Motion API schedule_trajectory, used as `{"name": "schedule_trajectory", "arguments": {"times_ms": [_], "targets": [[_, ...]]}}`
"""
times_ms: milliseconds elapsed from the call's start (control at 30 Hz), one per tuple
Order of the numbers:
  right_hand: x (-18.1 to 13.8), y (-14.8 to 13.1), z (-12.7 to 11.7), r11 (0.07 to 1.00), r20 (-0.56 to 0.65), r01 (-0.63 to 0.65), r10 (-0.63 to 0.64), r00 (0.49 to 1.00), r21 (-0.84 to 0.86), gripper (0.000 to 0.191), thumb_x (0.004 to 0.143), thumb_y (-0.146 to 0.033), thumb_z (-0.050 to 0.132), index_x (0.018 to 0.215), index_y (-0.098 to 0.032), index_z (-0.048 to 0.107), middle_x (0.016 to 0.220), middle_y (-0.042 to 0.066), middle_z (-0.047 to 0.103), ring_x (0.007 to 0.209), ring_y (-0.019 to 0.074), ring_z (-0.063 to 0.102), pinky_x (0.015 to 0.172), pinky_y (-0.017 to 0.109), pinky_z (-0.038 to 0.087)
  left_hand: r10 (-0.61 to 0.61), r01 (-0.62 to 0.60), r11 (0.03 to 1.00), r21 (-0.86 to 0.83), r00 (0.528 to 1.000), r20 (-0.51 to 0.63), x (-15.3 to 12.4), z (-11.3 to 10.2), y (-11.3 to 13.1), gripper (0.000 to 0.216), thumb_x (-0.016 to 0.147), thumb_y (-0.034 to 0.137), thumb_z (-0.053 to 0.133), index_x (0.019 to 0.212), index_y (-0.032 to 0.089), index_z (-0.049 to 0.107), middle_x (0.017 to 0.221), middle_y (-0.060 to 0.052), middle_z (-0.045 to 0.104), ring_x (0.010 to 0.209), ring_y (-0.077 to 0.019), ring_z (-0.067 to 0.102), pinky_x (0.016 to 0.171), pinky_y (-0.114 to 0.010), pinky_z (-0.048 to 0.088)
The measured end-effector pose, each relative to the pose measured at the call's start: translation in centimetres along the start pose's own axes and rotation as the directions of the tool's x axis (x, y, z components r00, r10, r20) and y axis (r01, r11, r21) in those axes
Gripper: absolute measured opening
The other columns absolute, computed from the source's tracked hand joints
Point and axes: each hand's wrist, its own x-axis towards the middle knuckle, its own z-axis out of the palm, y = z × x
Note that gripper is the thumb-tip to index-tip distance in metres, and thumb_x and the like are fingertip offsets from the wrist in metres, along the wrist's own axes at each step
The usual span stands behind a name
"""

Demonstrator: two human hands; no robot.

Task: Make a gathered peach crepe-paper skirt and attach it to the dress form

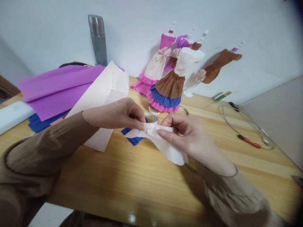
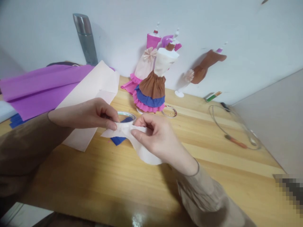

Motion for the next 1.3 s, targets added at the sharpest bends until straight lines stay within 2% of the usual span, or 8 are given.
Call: {"name": "schedule_trajectory", "arguments": {"times_ms": [133,300,467,600,767,967,1133,1300], "targets": [[-0.1,-0.1,0.2,0.998,-0.032,0.048,-0.049,0.998,-0.030,0.015,0.077,-0.027,0.062,0.067,-0.016,0.059,0.060,-0.001,0.056,0.052,0.0090,0.046,0.048,0.022,0.036,0.008,-0.008,0.999,0.036,1.000,-0.013,0.0,0.2,0.1,0.019,0.078,0.024,0.061,0.065,0.012,0.067,0.053,0.003,0.053,0.050,-0.0054,0.042,0.046,-0.017,0.031],[-0.4,-0.3,1.1,0.992,-0.083,0.096,-0.103,0.991,-0.085,0.014,0.078,-0.020,0.059,0.064,-0.017,0.059,0.059,-0.001,0.059,0.051,0.0092,0.049,0.047,0.021,0.037,0.038,-0.030,0.993,0.118,0.997,-0.066,0.0,0.7,0.6,0.024,0.078,0.022,0.059,0.055,0.012,0.059,0.048,0.006,0.041,0.048,-0.0042,0.033,0.043,-0.018,0.024],[-0.9,-0.7,1.7,0.978,-0.137,0.134,-0.157,0.978,-0.161,0.014,0.079,-0.018,0.059,0.065,-0.017,0.060,0.059,-0.001,0.060,0.051,0.0096,0.050,0.049,0.021,0.039,0.048,-0.028,0.984,0.178,0.993,-0.110,0.1,1.1,0.6,0.025,0.078,0.023,0.059,0.055,0.013,0.058,0.049,0.006,0.042,0.049,-0.0042,0.034,0.044,-0.017,0.024],[-1.1,-0.8,1.8,0.975,-0.186,0.140,-0.172,0.967,-0.173,0.014,0.080,-0.018,0.058,0.066,-0.017,0.058,0.058,-0.002,0.057,0.048,0.0082,0.045,0.046,0.021,0.035,0.108,-0.066,0.971,0.228,0.979,-0.175,0.0,1.2,0.6,0.023,0.077,0.023,0.061,0.056,0.013,0.059,0.049,0.006,0.039,0.050,-0.0043,0.032,0.045,-0.017,0.024],[-1.0,-0.5,1.8,0.970,-0.238,0.147,-0.191,0.952,-0.192,0.014,0.081,-0.018,0.059,0.067,-0.017,0.058,0.057,-0.003,0.054,0.048,0.0075,0.044,0.046,0.021,0.033,0.124,-0.064,0.966,0.251,0.966,-0.229,0.0,1.3,0.8,0.028,0.077,0.022,0.059,0.052,0.013,0.053,0.050,0.006,0.031,0.050,-0.0044,0.026,0.045,-0.020,0.020],[-1.3,-0.5,2.0,0.957,-0.251,0.138,-0.204,0.946,-0.257,0.017,0.081,-0.019,0.060,0.065,-0.019,0.056,0.054,-0.004,0.050,0.048,0.0083,0.041,0.045,0.023,0.032,0.115,-0.053,0.963,0.265,0.967,-0.226,0.0,1.4,0.7,0.036,0.078,0.022,0.058,0.049,0.014,0.039,0.053,0.006,0.023,0.052,-0.0053,0.022,0.046,-0.022,0.016],[-1.3,-0.5,2.0,0.971,-0.254,0.131,-0.181,0.950,-0.200,0.014,0.081,-0.022,0.060,0.067,-0.020,0.059,0.057,-0.002,0.056,0.049,0.0094,0.044,0.046,0.024,0.033,0.159,-0.098,0.962,0.254,0.960,-0.232,-0.1,1.4,0.7,0.039,0.080,0.024,0.057,0.049,0.014,0.035,0.054,0.006,0.021,0.052,-0.0052,0.021,0.046,-0.023,0.015],[-0.8,-0.4,1.8,0.995,-0.261,0.078,-0.091,0.961,-0.061,0.013,0.078,-0.024,0.063,0.066,-0.018,0.061,0.060,-0.001,0.058,0.053,0.0104,0.047,0.050,0.024,0.035,0.156,-0.086,0.961,0.262,0.952,-0.262,-0.1,1.4,0.7,0.034,0.079,0.024,0.059,0.049,0.013,0.047,0.052,0.006,0.026,0.052,-0.0051,0.023,0.047,-0.022,0.018]]}}
